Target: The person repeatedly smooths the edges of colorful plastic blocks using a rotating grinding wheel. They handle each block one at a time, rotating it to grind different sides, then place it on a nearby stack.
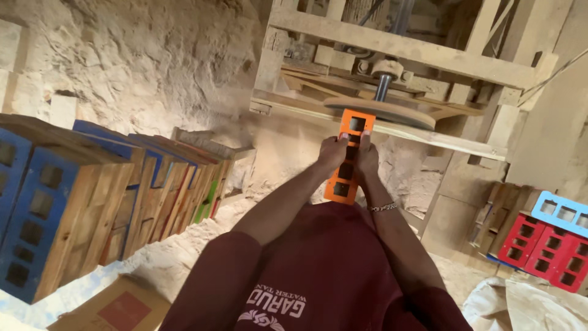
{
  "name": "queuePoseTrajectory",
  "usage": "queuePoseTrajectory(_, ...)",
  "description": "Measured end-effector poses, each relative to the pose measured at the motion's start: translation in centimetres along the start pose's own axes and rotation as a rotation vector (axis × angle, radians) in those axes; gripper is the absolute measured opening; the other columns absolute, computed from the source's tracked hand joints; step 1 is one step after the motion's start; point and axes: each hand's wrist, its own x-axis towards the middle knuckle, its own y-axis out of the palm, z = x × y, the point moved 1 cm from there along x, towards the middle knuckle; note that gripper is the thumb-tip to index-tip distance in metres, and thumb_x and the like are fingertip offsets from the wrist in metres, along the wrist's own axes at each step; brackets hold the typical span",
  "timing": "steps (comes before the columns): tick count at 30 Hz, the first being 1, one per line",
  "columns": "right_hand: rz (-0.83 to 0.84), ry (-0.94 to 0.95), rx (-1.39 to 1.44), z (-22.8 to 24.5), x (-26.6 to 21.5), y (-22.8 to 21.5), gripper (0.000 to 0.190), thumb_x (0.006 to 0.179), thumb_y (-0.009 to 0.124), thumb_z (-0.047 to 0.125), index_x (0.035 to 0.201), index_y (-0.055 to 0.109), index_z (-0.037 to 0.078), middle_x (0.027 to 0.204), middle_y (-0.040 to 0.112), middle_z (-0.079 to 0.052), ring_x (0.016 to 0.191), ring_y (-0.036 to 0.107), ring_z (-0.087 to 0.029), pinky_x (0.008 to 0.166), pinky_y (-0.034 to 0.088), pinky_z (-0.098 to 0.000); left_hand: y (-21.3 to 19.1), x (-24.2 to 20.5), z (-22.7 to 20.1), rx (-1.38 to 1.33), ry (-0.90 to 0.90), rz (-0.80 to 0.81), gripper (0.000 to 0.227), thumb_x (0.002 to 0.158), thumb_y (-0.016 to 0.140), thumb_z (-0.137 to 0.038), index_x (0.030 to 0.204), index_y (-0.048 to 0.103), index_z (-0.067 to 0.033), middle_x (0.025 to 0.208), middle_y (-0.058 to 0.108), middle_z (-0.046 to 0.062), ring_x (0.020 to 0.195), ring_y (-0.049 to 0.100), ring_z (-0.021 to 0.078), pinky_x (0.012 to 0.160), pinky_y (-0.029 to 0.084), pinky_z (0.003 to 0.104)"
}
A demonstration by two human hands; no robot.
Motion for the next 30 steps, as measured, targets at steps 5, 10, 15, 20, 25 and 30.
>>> queuePoseTrajectory(5,-0.088,0.054,-0.091,0.6,-0.1,-3.3,0.08,0.1,0.027,0.068,0.104,0.072,0.002,0.088,0.075,-0.017,0.077,0.074,-0.027,0.069,0.06,-0.0395,3.4,-0.4,-0.7,0.139,-0.052,0.017,0.052,0.105,0.052,-0.039,0.123,0.062,0.0091,0.109,0.072,0.022,0.095,0.071,0.0265,0.082,0.058,0.04)
queuePoseTrajectory(10,-0.096,0.034,0.076,-0.4,-0.5,-8.0,0.079,0.101,0.034,0.068,0.111,0.071,-0.001,0.096,0.074,-0.017,0.081,0.072,-0.025,0.071,0.059,-0.0379,8.3,-1.1,-0.6,0.143,-0.057,0.056,0.055,0.103,0.049,-0.042,0.125,0.061,0.0078,0.113,0.071,0.025,0.101,0.072,0.0316,0.087,0.057,0.044)
queuePoseTrajectory(15,-0.141,0.007,0.116,-0.7,-0.5,-11.4,0.074,0.099,0.039,0.068,0.119,0.067,0.003,0.104,0.073,-0.014,0.086,0.072,-0.022,0.073,0.059,-0.0357,12.6,-0.5,1.2,0.179,0.007,0.02,0.057,0.102,0.051,-0.044,0.125,0.062,0.008,0.117,0.069,0.027,0.106,0.069,0.0343,0.092,0.055,0.045)
queuePoseTrajectory(20,-0.093,0.019,0.156,0.0,-3.6,-14.6,0.071,0.101,0.042,0.065,0.12,0.066,0.0,0.103,0.071,-0.015,0.084,0.07,-0.023,0.072,0.059,-0.0374,15.2,0.3,3.2,0.043,-0.018,0.192,0.056,0.106,0.055,-0.04,0.119,0.064,0.0134,0.112,0.071,0.027,0.101,0.072,0.0354,0.085,0.061,0.046)
queuePoseTrajectory(25,0.094,-0.193,-0.374,2.2,-5.8,-16.7,0.062,0.104,0.048,0.056,0.119,0.066,-0.001,0.101,0.073,-0.019,0.085,0.07,-0.022,0.073,0.057,-0.0357,11.3,-2.3,6.0,-0.513,0.163,0.622,0.047,0.098,0.066,-0.019,0.141,0.052,-0.0116,0.129,0.064,0.006,0.115,0.065,0.0203,0.096,0.057,0.045)
queuePoseTrajectory(30,0.087,-0.277,-0.585,-0.2,-7.1,-19.9,0.063,0.096,0.06,0.053,0.136,0.056,0.003,0.105,0.071,-0.015,0.091,0.07,-0.021,0.075,0.058,-0.0385,7.8,-3.9,10.6,-0.742,0.093,0.277,0.037,0.095,0.063,-0.019,0.13,0.052,-0.0149,0.125,0.066,0.003,0.115,0.068,0.0253,0.095,0.06,0.05)
